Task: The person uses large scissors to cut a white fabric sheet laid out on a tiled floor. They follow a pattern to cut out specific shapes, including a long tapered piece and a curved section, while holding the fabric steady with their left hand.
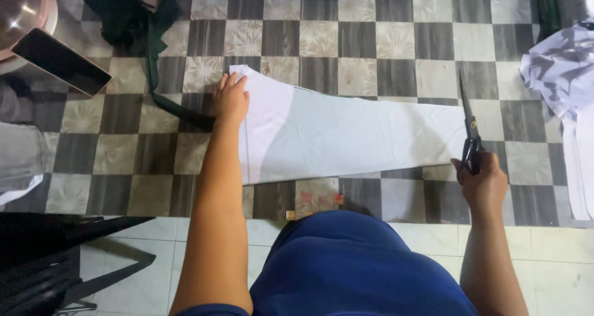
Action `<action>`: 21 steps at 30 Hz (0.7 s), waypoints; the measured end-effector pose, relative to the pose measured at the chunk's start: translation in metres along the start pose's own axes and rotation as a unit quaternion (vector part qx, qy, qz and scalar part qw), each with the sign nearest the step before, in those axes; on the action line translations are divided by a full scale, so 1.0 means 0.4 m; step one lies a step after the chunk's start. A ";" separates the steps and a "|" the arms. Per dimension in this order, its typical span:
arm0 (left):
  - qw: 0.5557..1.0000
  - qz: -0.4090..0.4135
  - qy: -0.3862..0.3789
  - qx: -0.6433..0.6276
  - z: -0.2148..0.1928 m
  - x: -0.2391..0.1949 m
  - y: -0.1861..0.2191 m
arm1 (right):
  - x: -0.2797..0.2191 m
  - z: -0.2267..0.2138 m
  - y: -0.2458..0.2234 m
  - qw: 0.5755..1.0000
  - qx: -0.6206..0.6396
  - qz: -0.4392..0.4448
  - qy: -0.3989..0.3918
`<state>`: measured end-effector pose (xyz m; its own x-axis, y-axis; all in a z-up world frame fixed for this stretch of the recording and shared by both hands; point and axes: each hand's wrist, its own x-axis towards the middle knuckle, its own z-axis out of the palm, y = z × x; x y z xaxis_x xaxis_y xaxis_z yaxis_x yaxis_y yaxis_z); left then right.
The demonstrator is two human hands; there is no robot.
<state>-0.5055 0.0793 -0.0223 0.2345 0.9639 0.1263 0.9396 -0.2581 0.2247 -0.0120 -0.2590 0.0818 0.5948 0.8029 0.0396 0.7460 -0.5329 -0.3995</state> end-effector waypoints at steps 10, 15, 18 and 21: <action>0.984 0.012 0.171 -0.048 0.019 0.084 -0.011 | 0.261 0.143 0.046 0.998 -0.013 -0.053 0.043; 0.973 0.000 0.202 -0.109 0.006 0.075 -0.006 | 0.299 0.182 0.023 0.999 -0.026 -0.021 0.026; 0.960 -0.020 0.221 -0.170 0.008 0.070 -0.018 | 0.305 0.216 0.059 0.996 -0.048 -0.054 0.058; 0.956 -0.020 0.239 -0.171 0.008 0.065 -0.033 | 0.303 0.233 0.088 0.992 -0.081 -0.055 0.080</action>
<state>-0.5109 0.1081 -0.0251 -0.0178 0.8542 0.5197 0.7903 -0.3063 0.5306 0.0582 -0.1556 -0.0128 0.5370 0.8132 0.2243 0.8399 -0.4907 -0.2319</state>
